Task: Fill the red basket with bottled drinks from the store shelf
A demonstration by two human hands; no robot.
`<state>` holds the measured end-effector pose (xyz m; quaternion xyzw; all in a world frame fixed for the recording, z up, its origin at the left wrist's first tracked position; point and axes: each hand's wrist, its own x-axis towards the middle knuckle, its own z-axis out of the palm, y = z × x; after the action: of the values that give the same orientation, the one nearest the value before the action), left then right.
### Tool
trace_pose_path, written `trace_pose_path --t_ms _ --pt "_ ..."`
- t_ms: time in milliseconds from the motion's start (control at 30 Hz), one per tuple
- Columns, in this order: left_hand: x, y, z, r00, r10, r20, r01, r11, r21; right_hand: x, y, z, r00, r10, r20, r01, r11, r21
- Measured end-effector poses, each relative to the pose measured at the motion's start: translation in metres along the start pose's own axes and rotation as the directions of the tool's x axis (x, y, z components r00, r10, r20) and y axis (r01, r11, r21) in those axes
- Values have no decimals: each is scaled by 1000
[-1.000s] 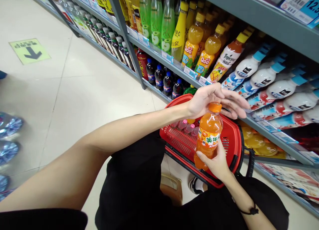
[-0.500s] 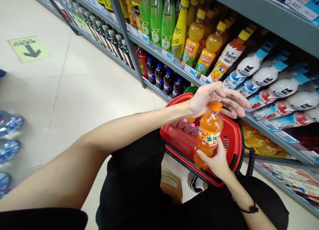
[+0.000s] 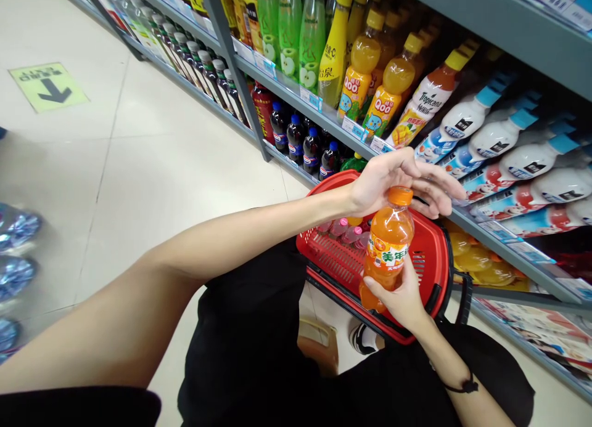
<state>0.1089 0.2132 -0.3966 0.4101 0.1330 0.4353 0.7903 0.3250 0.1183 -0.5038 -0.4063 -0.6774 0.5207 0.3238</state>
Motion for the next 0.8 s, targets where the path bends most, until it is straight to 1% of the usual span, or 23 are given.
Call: trace_pose_path --t_ms 267,333,400,467,533,600,667,733,800 --pt "-2 5 2 1000 -16 -21 16 1000 5 0 -3 1 999 42 17 -42 999 24" --pt "-3 5 2 1000 3 0 -3 1000 7 0 -4 2 999 54 1 -54 998 20" --pt "-3 5 2 1000 26 17 -26 1000 -1 0 -5 1 996 89 4 -89 995 54" --pt "-2 5 1 1000 27 -2 -27 999 -19 -1 -8 -1 987 152 58 -159 975 154" --pt "-2 6 0 999 26 -37 -28 999 -42 -1 -13 -4 963 210 169 -251 926 281" --pt "-1 6 -3 998 25 -66 -30 997 -73 0 -17 -8 929 233 288 -334 864 378" --pt "0 7 -5 996 17 -91 -27 993 -116 1 -22 -11 898 230 376 -389 813 434" --pt "0 6 -6 994 1 -113 -20 986 -167 4 -26 -13 883 227 411 -418 780 466" --pt "0 4 -6 991 -5 -135 -25 975 -221 5 -29 -13 878 236 416 -433 761 483"
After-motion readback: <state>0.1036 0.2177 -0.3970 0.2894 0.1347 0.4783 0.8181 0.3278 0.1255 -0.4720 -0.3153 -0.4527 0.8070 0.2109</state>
